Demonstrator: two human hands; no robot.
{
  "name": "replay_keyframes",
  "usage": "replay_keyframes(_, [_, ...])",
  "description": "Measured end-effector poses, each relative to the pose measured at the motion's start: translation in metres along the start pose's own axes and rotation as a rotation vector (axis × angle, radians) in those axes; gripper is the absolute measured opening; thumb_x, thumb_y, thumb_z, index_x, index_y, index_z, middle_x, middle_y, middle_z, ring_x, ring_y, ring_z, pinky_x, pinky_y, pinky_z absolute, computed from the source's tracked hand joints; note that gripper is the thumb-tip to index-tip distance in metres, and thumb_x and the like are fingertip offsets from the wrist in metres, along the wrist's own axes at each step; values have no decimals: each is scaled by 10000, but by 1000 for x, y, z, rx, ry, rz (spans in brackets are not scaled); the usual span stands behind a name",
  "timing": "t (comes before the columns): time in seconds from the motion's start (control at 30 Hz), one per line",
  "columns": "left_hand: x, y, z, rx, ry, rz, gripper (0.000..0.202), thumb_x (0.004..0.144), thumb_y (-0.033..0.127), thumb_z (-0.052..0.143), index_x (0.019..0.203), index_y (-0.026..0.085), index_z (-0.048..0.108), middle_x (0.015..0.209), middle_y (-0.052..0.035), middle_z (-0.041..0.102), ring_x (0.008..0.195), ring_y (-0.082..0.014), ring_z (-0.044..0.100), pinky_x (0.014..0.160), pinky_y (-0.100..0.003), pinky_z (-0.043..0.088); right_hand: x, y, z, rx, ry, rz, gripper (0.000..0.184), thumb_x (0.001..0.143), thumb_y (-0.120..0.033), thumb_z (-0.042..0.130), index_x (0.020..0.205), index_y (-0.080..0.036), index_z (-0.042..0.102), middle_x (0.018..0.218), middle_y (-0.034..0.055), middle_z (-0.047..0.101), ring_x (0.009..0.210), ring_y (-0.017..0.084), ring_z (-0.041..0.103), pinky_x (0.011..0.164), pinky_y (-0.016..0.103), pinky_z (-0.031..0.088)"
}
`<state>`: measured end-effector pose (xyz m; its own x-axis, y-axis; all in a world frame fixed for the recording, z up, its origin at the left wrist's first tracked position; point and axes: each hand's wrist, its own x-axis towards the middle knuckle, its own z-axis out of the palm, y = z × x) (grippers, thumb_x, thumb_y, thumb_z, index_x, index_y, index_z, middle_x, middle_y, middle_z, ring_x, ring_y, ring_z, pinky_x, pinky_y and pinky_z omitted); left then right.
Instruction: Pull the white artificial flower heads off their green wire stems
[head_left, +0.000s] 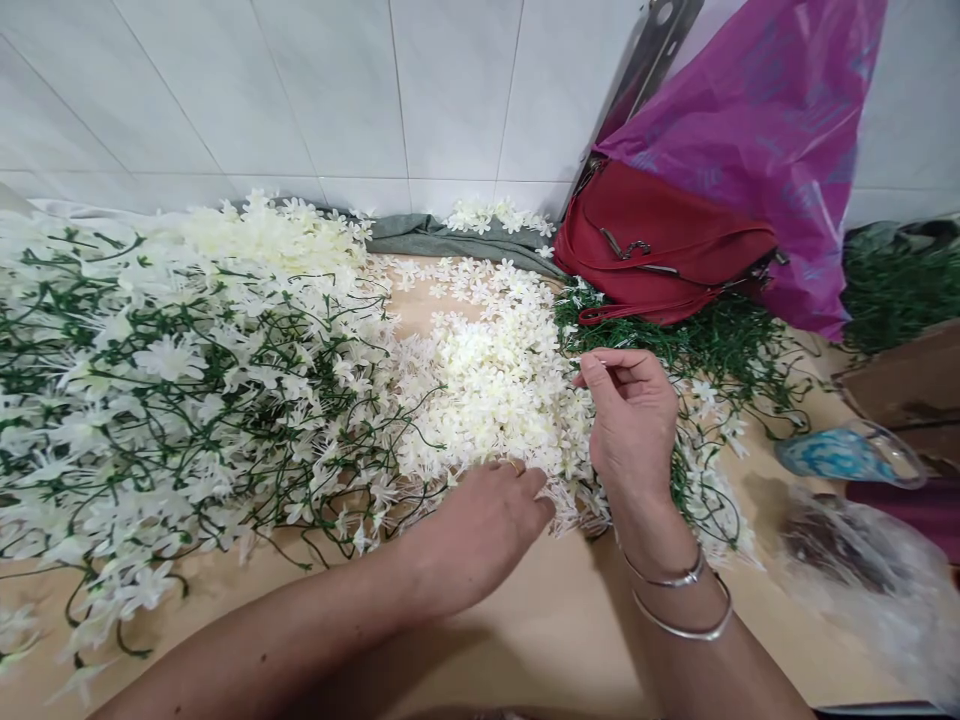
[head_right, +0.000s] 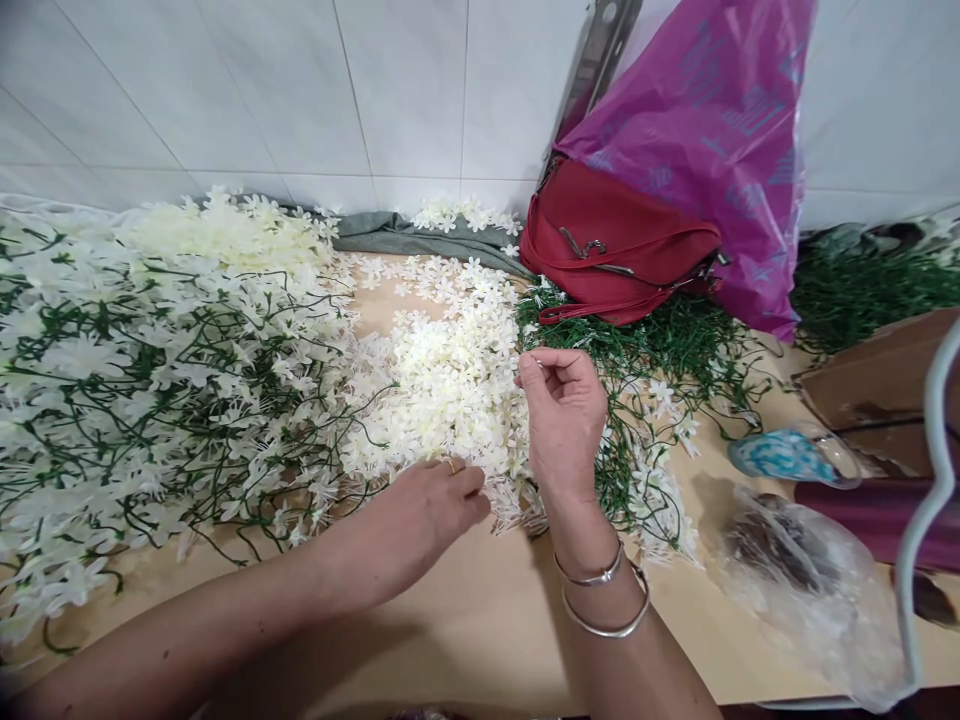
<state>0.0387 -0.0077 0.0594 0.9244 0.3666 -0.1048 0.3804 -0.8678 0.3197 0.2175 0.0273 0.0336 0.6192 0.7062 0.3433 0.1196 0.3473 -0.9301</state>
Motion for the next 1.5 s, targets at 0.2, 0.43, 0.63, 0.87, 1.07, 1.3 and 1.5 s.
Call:
replay_keyframes(0.2, [5,-15,-4,96,89,-204,293,912,-28,437,1093,162,569,1114,-88,619,747,-183,592,611,-309,400,-1,3,1,9,-11,-2,146,801,-260,798,851,-203,674,822,-17,669,688,126,605,702,296,493])
replay_keyframes(0.43, [9,-22,2,77,177,-186,192,942,26,482,968,158,618,977,-78,650,712,-184,621,630,-315,435,-2,3,1,3,-20,10,151,812,-268,795,870,-201,673,831,-17,670,694,127,604,717,296,488])
replay_keyframes(0.63, [7,-34,-11,-371,502,-162,170,1037,236,544,994,197,705,987,-43,739,902,-182,710,817,-301,535,-5,4,1,-7,-35,9,143,834,-277,784,894,-206,676,853,-10,671,724,134,605,741,296,487])
replay_keyframes(0.87, [3,-56,-28,-982,740,-387,210,932,315,701,1106,200,733,1071,-75,801,915,-217,771,805,-332,594,-14,-1,5,-25,-144,9,96,860,-271,768,894,-216,696,978,20,698,811,146,611,825,323,502])
replay_keyframes(1.07, [6,-69,-30,-1307,807,-416,323,852,390,772,1091,180,712,1110,-101,804,951,-203,761,843,-335,600,-23,-7,11,69,-265,94,73,865,-262,772,855,-237,703,936,12,697,801,150,619,811,322,514])
replay_keyframes(1.3, [9,-72,-26,-1389,753,-414,350,837,413,774,1086,177,699,1042,-94,801,858,-173,742,857,-347,598,-23,-4,11,108,-236,128,92,860,-288,777,860,-243,697,918,3,700,737,139,615,727,300,518])
replay_keyframes(1.5, [1,-65,-35,-1065,585,-295,198,908,367,678,977,184,709,798,-29,721,716,-145,661,694,-273,530,-10,-3,4,100,-46,50,131,849,-295,789,889,-222,689,937,4,701,733,124,601,747,292,498])
